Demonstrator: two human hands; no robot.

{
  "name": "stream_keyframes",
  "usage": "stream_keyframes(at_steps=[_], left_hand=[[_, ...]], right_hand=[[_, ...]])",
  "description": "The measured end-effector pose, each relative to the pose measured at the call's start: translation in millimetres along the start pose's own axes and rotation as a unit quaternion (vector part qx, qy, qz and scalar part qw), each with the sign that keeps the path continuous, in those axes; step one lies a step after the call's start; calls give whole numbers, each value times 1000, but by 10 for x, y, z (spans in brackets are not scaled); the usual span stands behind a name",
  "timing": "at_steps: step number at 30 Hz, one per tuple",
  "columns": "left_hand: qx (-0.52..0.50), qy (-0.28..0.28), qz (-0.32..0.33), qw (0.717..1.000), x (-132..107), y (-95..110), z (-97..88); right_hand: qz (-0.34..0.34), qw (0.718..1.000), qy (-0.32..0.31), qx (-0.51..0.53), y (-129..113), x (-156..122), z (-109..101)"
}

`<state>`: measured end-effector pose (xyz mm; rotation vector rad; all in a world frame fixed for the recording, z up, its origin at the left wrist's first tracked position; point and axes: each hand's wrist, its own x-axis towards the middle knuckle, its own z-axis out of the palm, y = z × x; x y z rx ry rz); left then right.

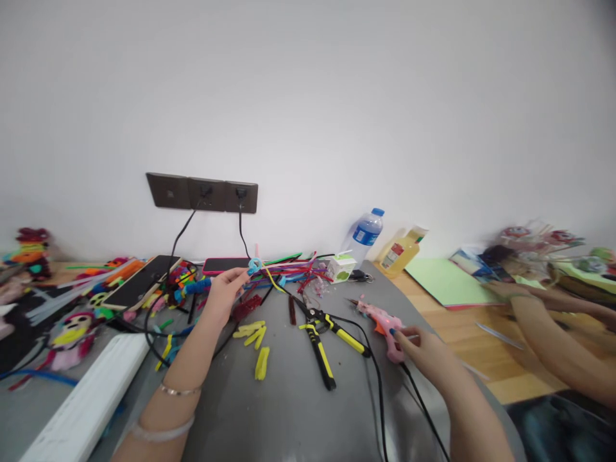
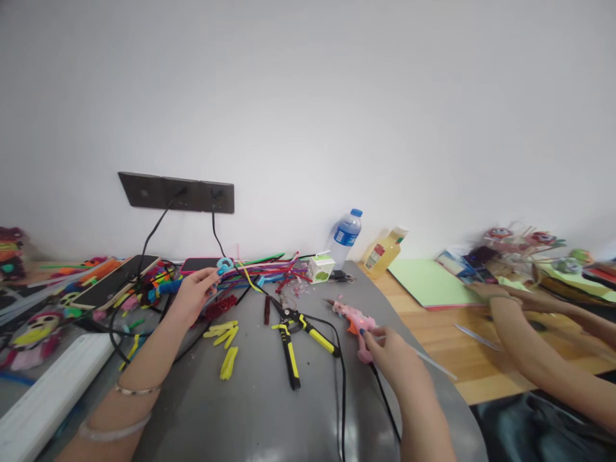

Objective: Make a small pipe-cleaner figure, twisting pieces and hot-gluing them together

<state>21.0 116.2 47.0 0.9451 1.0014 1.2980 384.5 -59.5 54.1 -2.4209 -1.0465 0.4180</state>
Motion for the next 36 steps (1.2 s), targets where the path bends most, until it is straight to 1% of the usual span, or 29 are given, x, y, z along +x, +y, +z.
stream_keyframes(at_steps=[2, 4, 6, 8, 9, 10, 12, 14, 16, 19, 21, 24, 26, 29, 32, 36], left_hand=[[2, -4, -4, 1000, -23, 32, 11], [2, -10, -3, 1000, -39, 55, 13], [-1, -21, -1, 1000, -47, 67, 7], [-4, -33, -6, 999, -48, 67, -5], [-4, -40, -9, 999, -46, 63, -13], [-3, -48, -13, 999, -42, 57, -21], [5, -68, -19, 998, -32, 43, -36], [21, -83, -16, 996, -23, 32, -45], [41, -90, -10, 995, -18, 31, -49], [62, -95, -15, 993, -20, 52, -51], [74, -100, -22, 992, -20, 68, -60], [93, -106, -33, 989, -7, 68, -88], [97, -112, -33, 988, 4, 51, -106], [95, -124, -45, 987, -5, 27, -112], [112, -158, -66, 979, -52, 39, -91], [149, -198, -69, 966, -120, 81, -63]], right_hand=[[-20, 999, 24, 11, -133, -108, -107], [-85, 993, 37, 77, -378, -257, -201], [-167, 971, 52, 164, -722, -404, -233], [-246, 939, 36, 238, -1122, -501, -165], [-279, 921, 26, 269, -1326, -520, -87], [-310, 905, 2, 293, -1521, -518, 16], [-354, 874, -54, 328, -1865, -463, 280], [-387, 847, -101, 350, -2122, -370, 566], [-423, 832, -127, 336, -2282, -277, 814], [-488, 799, -161, 311, -2373, -166, 1049], [-497, 790, -180, 311, -2371, -105, 1121], [-450, 785, -236, 354, -2327, -21, 1147], [-417, 771, -283, 389, -2291, 21, 1129], [-383, 755, -321, 425, -2232, 55, 1085], [-350, 742, -363, 441, -2175, 58, 1060], [-318, 720, -423, 450, -2133, 48, 1081]])
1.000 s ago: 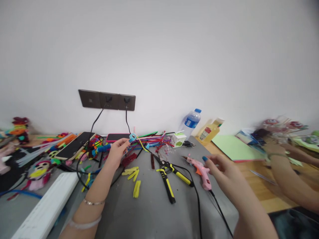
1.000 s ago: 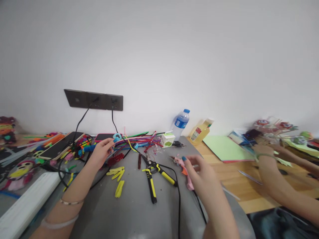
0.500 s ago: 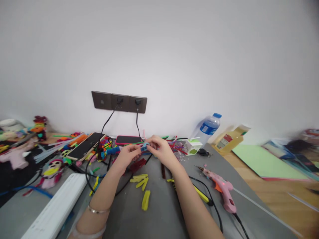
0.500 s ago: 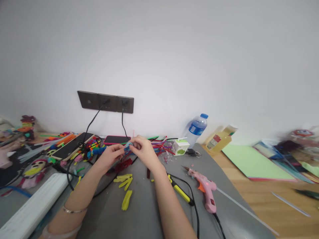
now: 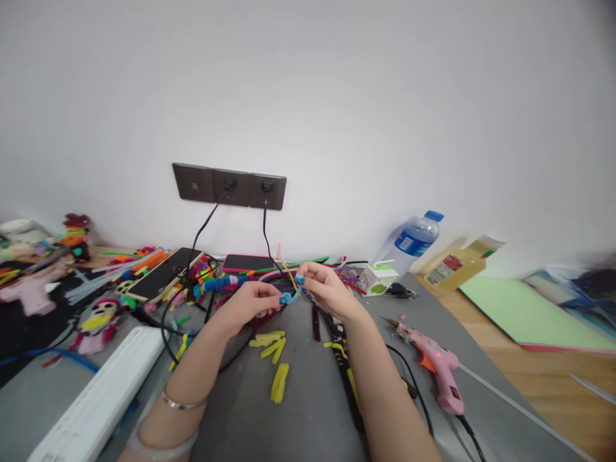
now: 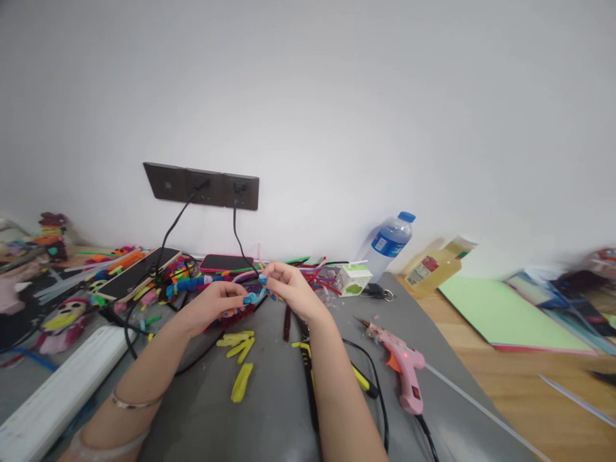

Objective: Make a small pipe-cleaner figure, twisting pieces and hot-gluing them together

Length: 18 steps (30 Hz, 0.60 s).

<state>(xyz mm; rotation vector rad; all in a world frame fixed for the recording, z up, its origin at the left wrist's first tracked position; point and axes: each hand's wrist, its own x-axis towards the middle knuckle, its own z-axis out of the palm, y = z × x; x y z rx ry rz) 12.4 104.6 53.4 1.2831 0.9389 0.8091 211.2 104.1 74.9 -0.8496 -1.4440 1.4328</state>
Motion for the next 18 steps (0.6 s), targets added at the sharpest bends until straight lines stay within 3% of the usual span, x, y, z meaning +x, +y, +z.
stream_keyframes(at_steps=[18], left_hand=[[90, -122, -16, 988, -111, 59, 54]], right_hand=[[58, 996, -54, 37, 97, -3, 101]])
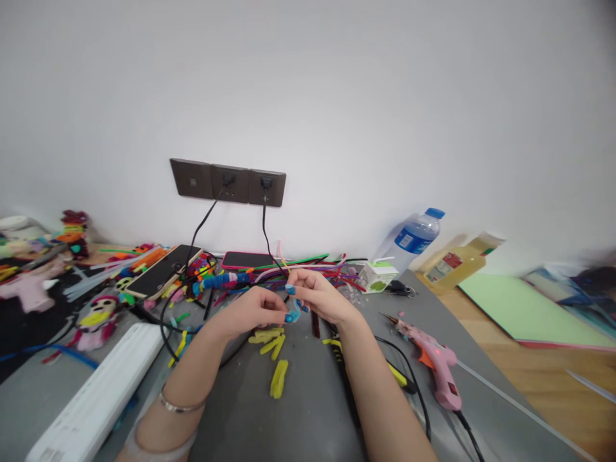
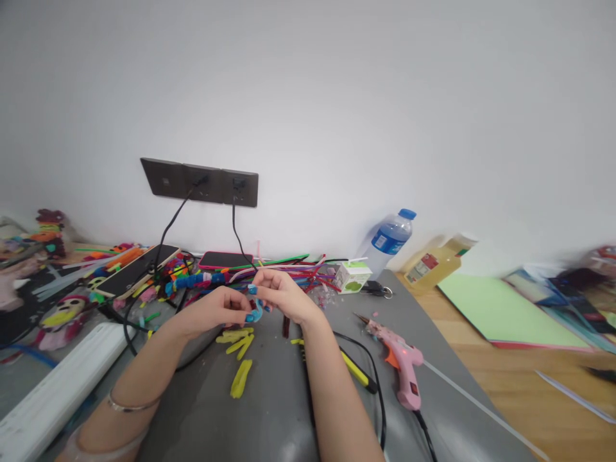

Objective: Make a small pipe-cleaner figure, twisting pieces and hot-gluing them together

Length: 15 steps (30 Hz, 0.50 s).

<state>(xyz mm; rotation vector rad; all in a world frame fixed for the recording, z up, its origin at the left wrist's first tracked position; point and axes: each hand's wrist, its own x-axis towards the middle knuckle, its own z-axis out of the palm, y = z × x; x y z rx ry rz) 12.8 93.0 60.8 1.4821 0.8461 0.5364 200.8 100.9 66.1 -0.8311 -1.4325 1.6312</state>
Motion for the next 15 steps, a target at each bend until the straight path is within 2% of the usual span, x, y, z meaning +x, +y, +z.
stream_keyframes(at_steps=[7, 15], left_hand=[[22, -32, -12, 999, 9, -26, -33], [-11, 0, -32, 999, -9, 8, -8]], right_hand=[[14, 1000, -13, 5, 64, 22, -5], [6, 1000, 1, 22, 72, 22, -16]])
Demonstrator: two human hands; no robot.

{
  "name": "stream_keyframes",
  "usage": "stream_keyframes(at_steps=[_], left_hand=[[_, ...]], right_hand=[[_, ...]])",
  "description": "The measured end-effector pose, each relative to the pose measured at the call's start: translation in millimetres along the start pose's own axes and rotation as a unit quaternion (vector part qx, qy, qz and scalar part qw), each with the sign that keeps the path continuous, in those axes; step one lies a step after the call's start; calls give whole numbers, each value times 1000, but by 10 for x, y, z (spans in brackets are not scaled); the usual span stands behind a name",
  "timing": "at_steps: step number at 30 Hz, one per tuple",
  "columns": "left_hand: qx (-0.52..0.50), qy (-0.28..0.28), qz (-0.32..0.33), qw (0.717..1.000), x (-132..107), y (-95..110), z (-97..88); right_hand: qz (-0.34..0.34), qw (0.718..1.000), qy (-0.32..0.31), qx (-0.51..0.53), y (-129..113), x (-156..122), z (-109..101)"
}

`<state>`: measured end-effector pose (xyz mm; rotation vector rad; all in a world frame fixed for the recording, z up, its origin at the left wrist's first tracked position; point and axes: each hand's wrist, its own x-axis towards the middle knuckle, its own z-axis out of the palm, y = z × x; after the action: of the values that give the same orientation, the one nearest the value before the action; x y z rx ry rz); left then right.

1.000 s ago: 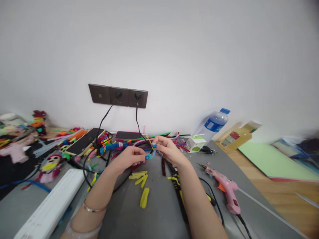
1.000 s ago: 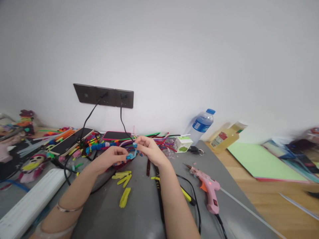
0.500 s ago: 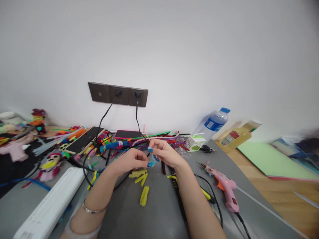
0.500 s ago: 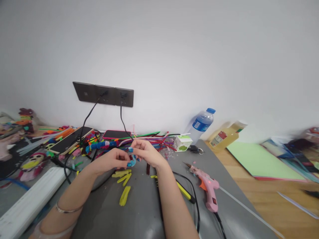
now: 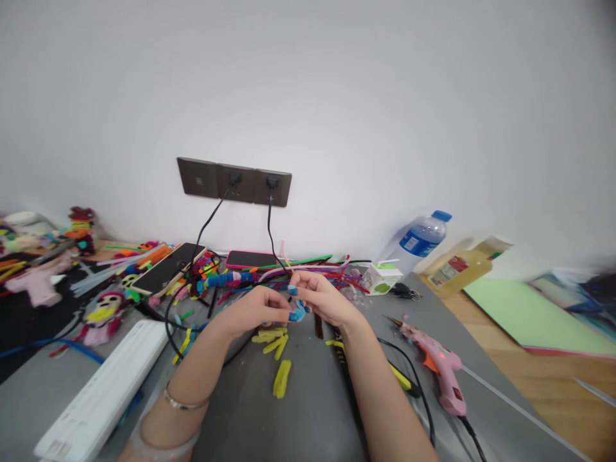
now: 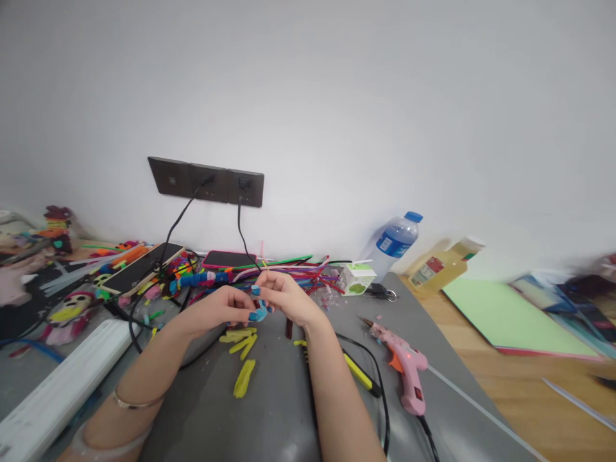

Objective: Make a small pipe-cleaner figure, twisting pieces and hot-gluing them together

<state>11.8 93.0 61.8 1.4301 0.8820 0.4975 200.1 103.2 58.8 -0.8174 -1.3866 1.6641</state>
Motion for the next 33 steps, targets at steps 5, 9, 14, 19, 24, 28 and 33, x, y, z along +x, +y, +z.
stream_keyframes(at_steps=[5, 9, 14, 19, 24, 28, 33], left_hand=[[-50, 57, 15, 997, 23, 4, -4], [-132, 160, 47, 977, 83, -18, -36], [-164, 250, 81, 951, 123, -16, -66], [-159, 274, 103, 943, 159, -24, -43], [-140, 291, 113, 940, 191, -52, -27], [-128, 275, 116, 946, 193, -66, -11], [-110, 270, 112, 950, 180, -70, 7]], right_hand=[[-32, 998, 47, 13, 15, 6, -24], [-83, 989, 123, 15, 56, 50, -61], [-155, 966, 204, -23, 74, 91, -64], [-163, 962, 208, -68, 25, 73, 4], [-163, 968, 173, -82, -14, 46, 60], [-156, 974, 145, -81, -33, 30, 80], [-153, 977, 129, -72, -19, 33, 64]])
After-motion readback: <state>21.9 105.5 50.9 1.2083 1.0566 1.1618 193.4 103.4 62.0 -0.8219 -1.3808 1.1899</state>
